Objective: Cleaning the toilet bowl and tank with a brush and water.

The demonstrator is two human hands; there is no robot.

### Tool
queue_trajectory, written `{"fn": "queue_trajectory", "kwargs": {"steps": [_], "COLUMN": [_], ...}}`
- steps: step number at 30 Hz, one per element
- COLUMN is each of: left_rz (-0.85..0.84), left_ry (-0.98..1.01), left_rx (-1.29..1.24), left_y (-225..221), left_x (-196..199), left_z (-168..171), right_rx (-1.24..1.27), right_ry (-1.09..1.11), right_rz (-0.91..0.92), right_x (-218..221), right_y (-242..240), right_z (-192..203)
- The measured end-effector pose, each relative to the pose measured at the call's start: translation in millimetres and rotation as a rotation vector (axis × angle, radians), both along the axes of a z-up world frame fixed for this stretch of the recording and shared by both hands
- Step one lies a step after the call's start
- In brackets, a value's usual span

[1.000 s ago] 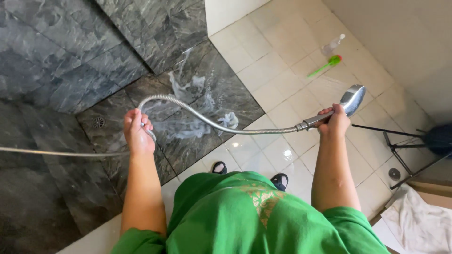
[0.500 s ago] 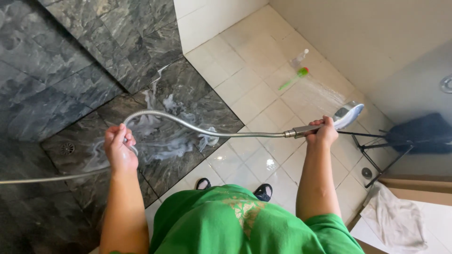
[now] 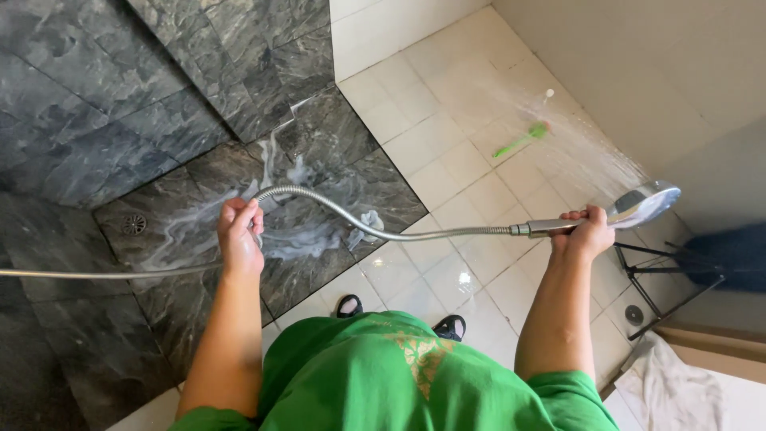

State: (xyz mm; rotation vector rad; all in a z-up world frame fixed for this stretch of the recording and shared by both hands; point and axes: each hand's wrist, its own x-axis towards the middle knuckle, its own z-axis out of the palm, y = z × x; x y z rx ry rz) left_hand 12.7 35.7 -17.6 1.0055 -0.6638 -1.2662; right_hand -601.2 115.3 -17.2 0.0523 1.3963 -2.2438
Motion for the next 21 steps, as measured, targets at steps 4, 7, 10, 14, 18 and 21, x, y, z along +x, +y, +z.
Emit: {"fn": "queue_trajectory", "kwargs": {"steps": [4,7,10,14,18,21], "left_rz": [-0.03,-0.042,-0.051,-0.042,-0.008,0.021], "left_ry": [-0.039,-0.059,-0.049,-0.045,-0.049,-0.053], "left_rx": [-0.015,-0.005,0.009,0.043,0.019,-0.018], "left_y": [-3,-6,-4,-1,-7,-10], "left_x": [-8,-16,-31,-34,-27,-18], "left_z": [-2,-3,-5,-2,1,-10], "right_rx": [-0.07,-0.076,-0.097,-0.044,-0.098,-0.129], "right_ry": [-0.016,0.081,0.016,-0.009,-0.074,-0.06], "right_rz": [-0.042,-0.102,-0.014,0.045,0.097,0.155], "right_x": [-14,-11,-1,6,-3,4], "right_y": [-1,1,1,-8,-21,-28], "right_z": [-5,-8,5,-4,-16,-9]}}
